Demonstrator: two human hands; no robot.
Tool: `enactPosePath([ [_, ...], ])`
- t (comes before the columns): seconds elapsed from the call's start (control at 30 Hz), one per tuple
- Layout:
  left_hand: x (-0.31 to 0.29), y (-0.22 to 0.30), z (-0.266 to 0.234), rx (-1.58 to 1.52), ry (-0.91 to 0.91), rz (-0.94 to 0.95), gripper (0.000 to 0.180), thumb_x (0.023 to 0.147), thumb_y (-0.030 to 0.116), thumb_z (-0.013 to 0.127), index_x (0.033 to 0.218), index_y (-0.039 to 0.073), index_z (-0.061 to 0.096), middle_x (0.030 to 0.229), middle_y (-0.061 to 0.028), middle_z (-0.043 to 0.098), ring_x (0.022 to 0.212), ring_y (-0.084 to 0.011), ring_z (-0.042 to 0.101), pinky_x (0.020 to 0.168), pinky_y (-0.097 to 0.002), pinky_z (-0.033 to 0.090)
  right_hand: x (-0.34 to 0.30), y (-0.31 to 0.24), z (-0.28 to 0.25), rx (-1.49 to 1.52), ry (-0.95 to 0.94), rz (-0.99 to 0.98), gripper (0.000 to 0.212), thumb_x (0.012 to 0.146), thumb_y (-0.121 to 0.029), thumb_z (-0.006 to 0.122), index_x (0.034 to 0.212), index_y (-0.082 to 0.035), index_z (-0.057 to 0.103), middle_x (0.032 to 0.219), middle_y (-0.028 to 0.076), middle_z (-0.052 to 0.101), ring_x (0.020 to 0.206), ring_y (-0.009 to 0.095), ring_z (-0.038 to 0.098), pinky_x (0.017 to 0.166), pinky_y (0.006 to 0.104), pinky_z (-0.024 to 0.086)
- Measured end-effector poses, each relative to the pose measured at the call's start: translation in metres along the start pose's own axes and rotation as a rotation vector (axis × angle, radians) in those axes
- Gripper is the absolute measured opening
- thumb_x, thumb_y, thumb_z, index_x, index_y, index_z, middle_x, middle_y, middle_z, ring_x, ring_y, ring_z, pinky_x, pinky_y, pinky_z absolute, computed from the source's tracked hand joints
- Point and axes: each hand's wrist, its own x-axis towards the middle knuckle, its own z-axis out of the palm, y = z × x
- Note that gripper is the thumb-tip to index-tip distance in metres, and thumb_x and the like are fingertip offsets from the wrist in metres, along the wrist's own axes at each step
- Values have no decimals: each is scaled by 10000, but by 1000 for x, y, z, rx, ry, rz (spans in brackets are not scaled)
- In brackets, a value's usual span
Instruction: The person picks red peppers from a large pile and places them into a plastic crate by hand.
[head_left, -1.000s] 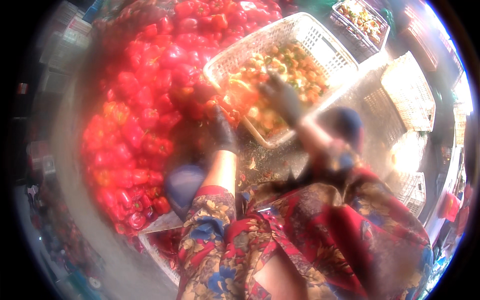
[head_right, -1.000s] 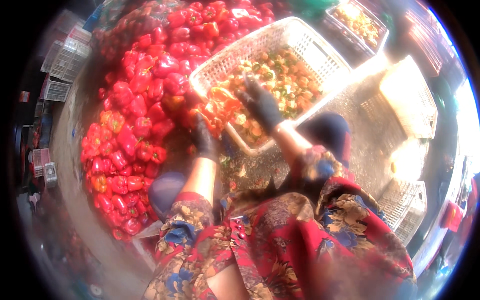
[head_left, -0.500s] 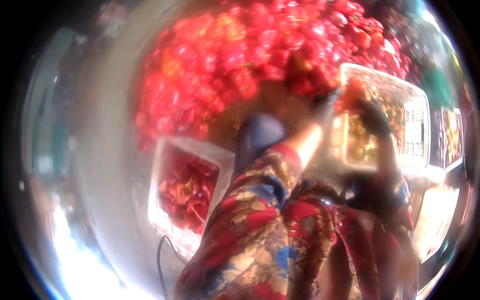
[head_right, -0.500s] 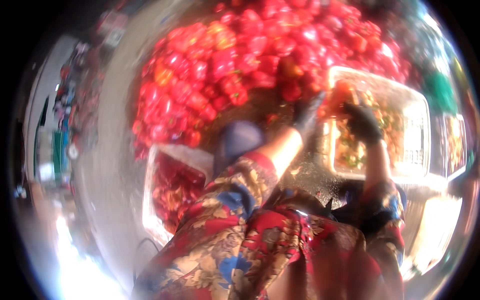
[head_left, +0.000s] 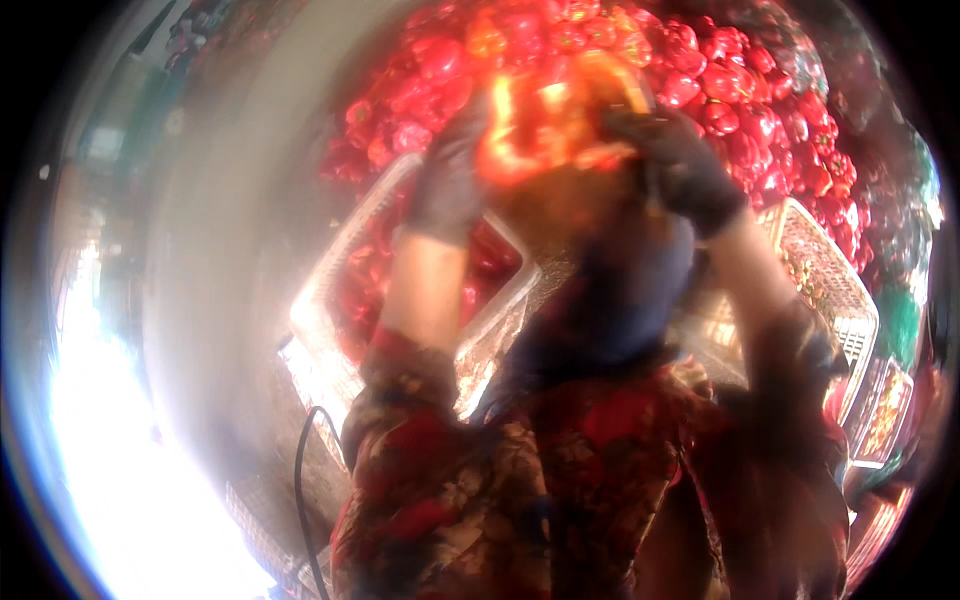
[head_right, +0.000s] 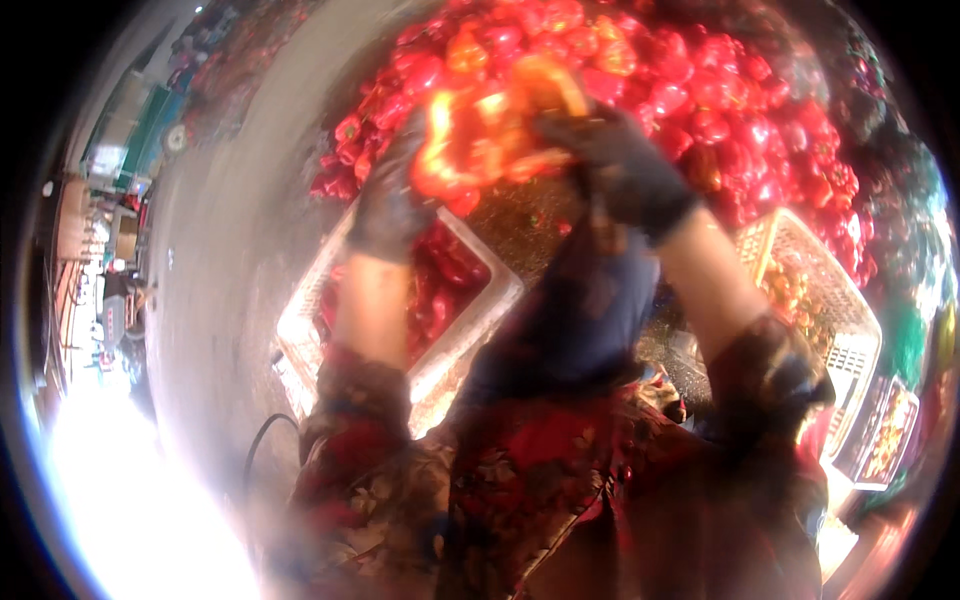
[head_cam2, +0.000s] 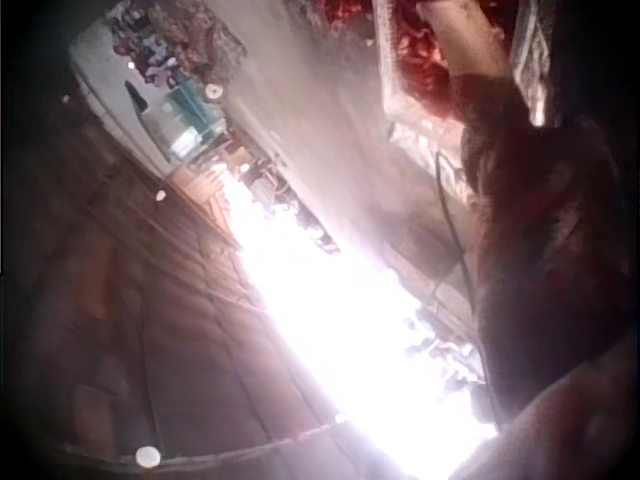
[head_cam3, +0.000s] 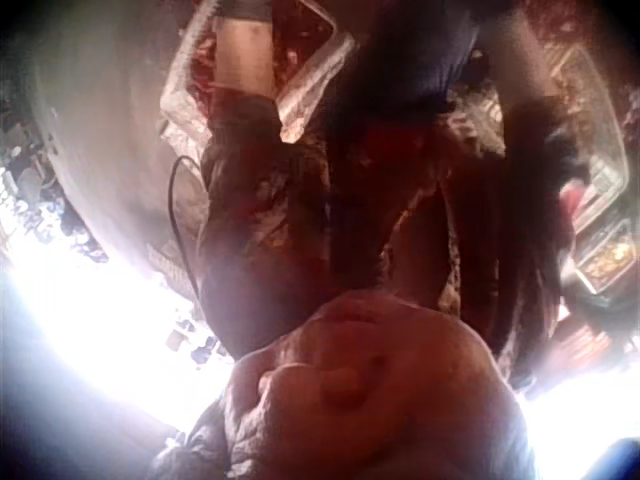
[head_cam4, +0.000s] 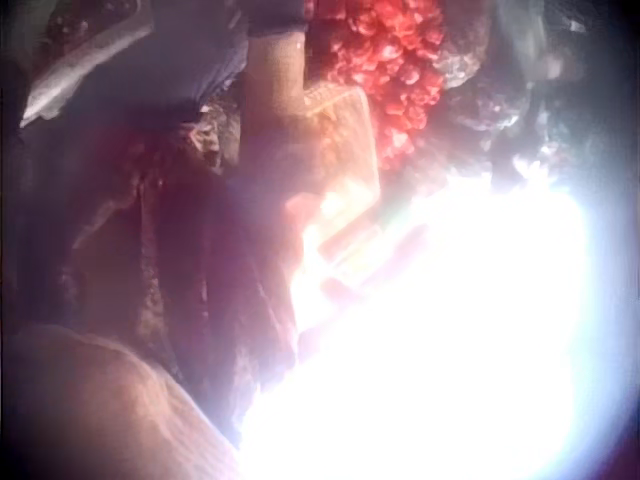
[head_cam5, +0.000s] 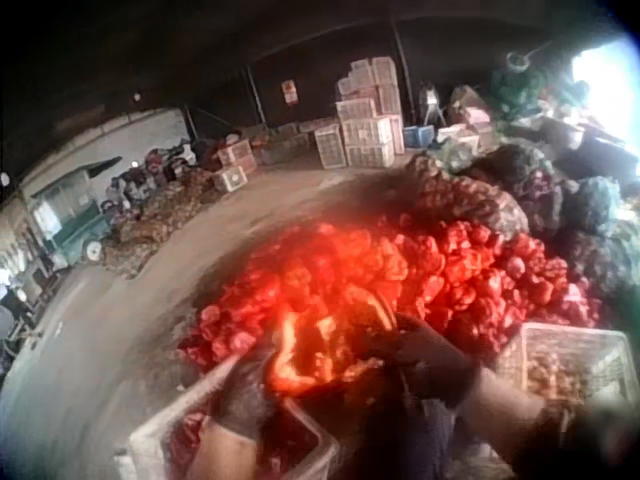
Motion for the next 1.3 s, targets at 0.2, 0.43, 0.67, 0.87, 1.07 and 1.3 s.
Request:
enactPosePath([
  [0.2,-129,8,-135,-404,199,-788,472,897,302,645,1249,-2,568,1261,-136,592,1108,-250,603,896,-349,509,52,-85,142,694,-456,766,369,924,-317,592,1190,-62,569,693,55,581,434,109,475,347,259,363],
  [0.43,-266,-60,-110,352,-221,-1385,575,952,443,515,1385,82,406,1372,-146,440,1220,-270,445,919,-387,408,45,-27,176,741,-343,842,551,919,-326,615,1354,-34,444,968,114,634,509,123,542,394,258,415],
  [0.67,-273,-84,-26,552,10,-1497,926,923,616,439,1528,27,59,1543,-317,124,1433,-476,117,1162,-527,135,35,-4,-7,940,56,831,533,868,-66,668,1372,-149,515,1238,133,623,1214,210,519,927,322,490],
  [0.87,-316,-110,-2,590,77,-1481,923,910,687,387,1549,128,23,1553,-320,41,1416,-510,130,1141,-581,165,-113,36,-143,-912,-54,307,771,651,-223,746,1364,-134,468,1342,117,508,1240,283,495,1068,415,392],
  [1.07,-317,-127,-29,489,-28,-1477,868,967,612,318,1530,35,-3,1585,-224,91,1462,-400,95,1175,-516,97,-191,59,-149,-1413,-185,715,875,518,-382,823,1316,-149,550,1265,127,579,1216,288,503,1035,376,424],
  [1.3,-234,-112,-83,680,-856,-1278,481,928,181,518,1384,65,419,1395,-257,427,1300,-382,414,1098,-450,360,-310,95,-207,-1219,244,854,262,860,-311,655,1048,-129,669,1100,63,691,1047,225,627,935,349,477],
])
